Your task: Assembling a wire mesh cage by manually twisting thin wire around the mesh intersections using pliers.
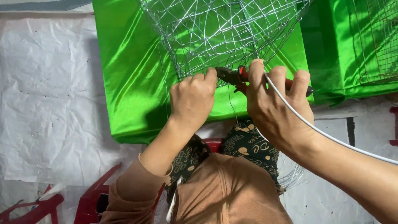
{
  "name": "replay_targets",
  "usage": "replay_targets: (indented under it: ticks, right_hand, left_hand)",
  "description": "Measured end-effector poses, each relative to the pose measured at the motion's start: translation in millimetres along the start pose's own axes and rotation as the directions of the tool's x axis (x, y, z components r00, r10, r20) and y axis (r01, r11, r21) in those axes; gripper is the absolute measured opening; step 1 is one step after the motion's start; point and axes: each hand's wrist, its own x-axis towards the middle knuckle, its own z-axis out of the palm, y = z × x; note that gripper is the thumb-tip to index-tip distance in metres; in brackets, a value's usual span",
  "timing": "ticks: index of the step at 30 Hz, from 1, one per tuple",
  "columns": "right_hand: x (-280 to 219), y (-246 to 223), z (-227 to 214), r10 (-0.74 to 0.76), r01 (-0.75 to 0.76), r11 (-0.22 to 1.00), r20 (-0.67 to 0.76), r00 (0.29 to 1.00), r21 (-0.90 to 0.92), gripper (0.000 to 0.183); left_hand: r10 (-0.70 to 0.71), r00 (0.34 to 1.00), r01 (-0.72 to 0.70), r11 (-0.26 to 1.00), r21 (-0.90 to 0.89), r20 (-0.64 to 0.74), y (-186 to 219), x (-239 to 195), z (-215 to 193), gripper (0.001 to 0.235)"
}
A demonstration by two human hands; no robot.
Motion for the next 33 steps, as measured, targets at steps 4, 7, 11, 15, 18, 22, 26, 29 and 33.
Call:
replay_targets:
  ticks: [4, 7, 11, 15, 18, 22, 26, 29, 33]
  right_hand:
    - [2.1, 2.0, -1.3, -0.004, 0.004, 1.0, 0.009, 1.0, 0.012, 0.025]
    - [1.6, 0.8, 0.3, -0.015, 0.015, 1.0, 0.014, 1.0, 0.015, 0.029]
    - [2.5, 1.7, -0.6, -0.048, 0.047, 0.999, 0.026, 0.999, 0.027, 0.035]
    - [6.0, 5.0, -0.5, -0.084, 0.083, 0.996, 0.028, 0.996, 0.023, 0.035]
    - [8.2, 6.7, -1.0, -0.117, 0.117, 0.993, 0.027, 0.993, -0.005, 0.034]
    - [10.4, 8.2, -5.0, -0.146, 0.146, 0.989, 0.026, 0.989, -0.013, 0.035]
    - [6.1, 6.2, 0.5, -0.146, 0.147, 0.989, 0.019, 0.989, -0.025, 0.04]
    - [10.3, 8.1, 1.1, -0.105, 0.105, 0.994, -0.033, 0.994, 0.005, 0.031]
    - [14.2, 13.3, -4.7, -0.112, 0.111, 0.994, -0.049, 0.992, -0.025, 0.031]
  left_hand:
    - [-0.006, 1.0, 0.006, 1.0, -0.015, 0.005, -0.2, 0.0, -1.0, 0.027]
    - [-0.003, 1.0, 0.003, 1.0, -0.006, -0.005, 0.5, 0.3, -1.1, 0.024]
    - [0.004, 0.999, -0.001, 0.997, 0.072, -0.039, 1.4, -1.2, 0.9, 0.023]
    - [0.015, 0.998, -0.01, 0.996, 0.087, -0.056, 1.2, -2.3, 1.3, 0.019]
    - [0.027, 0.996, -0.015, 0.99, 0.141, -0.086, 0.1, -5.3, 4.2, 0.023]
    - [-0.055, 0.976, 0.024, 0.989, -0.143, -0.212, 3.6, -24.6, 20.3, 0.021]
    - [-0.478, 0.878, 0.256, 0.511, -0.821, -0.024, 38.6, -53.2, 26.4, 0.021]
    - [-0.666, 0.698, 0.385, 0.038, -0.922, 0.264, 49.2, -43.5, 36.1, 0.05]
    - [-0.516, 0.644, 0.072, -0.693, -0.717, 0.564, 55.0, -19.1, 30.6, 0.052]
